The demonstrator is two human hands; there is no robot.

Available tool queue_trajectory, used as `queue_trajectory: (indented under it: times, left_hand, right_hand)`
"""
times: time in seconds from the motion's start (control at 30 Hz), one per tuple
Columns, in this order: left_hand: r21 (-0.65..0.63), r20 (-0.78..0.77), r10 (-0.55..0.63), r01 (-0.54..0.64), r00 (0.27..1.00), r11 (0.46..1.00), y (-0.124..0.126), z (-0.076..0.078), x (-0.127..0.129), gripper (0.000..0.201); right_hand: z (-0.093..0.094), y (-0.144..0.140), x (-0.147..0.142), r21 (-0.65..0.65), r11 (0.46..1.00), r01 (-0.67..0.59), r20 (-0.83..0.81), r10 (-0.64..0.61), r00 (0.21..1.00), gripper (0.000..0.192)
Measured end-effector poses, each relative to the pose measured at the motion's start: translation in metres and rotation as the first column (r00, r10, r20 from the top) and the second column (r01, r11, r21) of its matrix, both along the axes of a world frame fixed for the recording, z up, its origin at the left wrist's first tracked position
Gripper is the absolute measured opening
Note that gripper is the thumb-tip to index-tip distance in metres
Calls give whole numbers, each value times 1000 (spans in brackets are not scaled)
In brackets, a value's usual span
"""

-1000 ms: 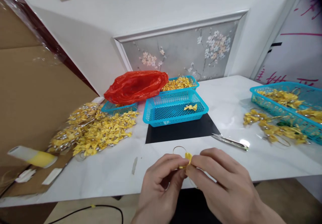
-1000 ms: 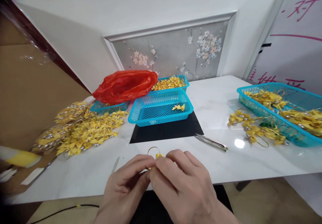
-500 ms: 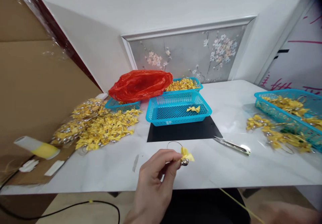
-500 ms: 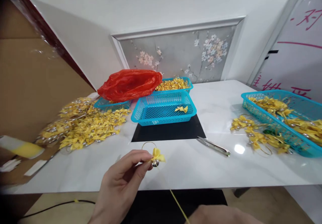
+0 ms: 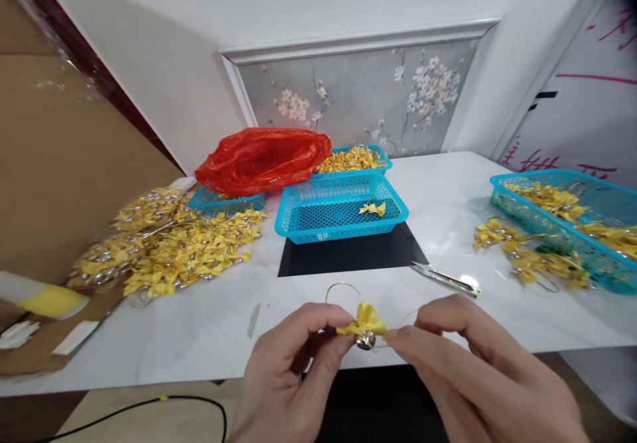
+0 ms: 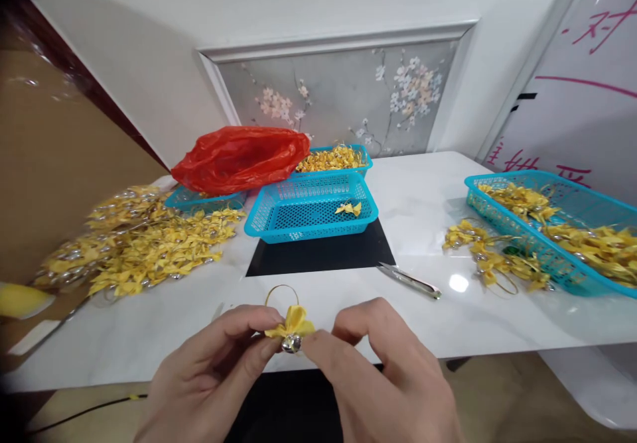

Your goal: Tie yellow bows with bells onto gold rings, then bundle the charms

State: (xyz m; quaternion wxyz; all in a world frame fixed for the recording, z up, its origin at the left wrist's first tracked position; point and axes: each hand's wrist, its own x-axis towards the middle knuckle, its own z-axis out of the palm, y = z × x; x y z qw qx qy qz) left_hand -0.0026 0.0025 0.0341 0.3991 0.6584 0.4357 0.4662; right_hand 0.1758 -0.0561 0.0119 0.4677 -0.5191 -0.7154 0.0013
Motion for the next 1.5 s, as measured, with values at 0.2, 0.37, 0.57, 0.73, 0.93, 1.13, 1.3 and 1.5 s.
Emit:
queue_trajectory:
  times: [0.2,0.37,0.57,0.73,0.93,1.13,1.3,1.5]
  left_hand:
    - [91,-75,-78,84,994,992,0,-1,-4,18]
    - [161,-151,-133,157,980,974,2,-5,-5,23]
    - [202,-195,-151,190,969,961,4,-6,-7,25]
    - [159,-168,-91,118,982,980,1,-10,-7,26]
    - [94,-136,-52,66,989,993,0,-11,-7,24]
    - [103,-147,-49,65,988,993,0,-8,-5,23]
    - [95,-137,-58,72,989,993,0,-7,-3,22]
    - [83,-141,-67,80,988,993,0,-8,-4,21]
  right_hand:
    - [5,4,-6,116,988,106,119,-120,986,31]
    - [6,4,-6,171,981,93,143,-118,983,32]
    - [5,7,-4,176,984,39,187,-72,980,20]
    - [6,8,-1,191,981,35,205,-75,976,17]
    - [5,6,-2,187,980,65,195,-102,975,18]
    - [5,5,-4,190,979,70,192,-107,976,18]
    - [5,5,-4,196,978,72,192,-110,975,18]
    - [5,4,-4,178,980,91,187,-124,975,17]
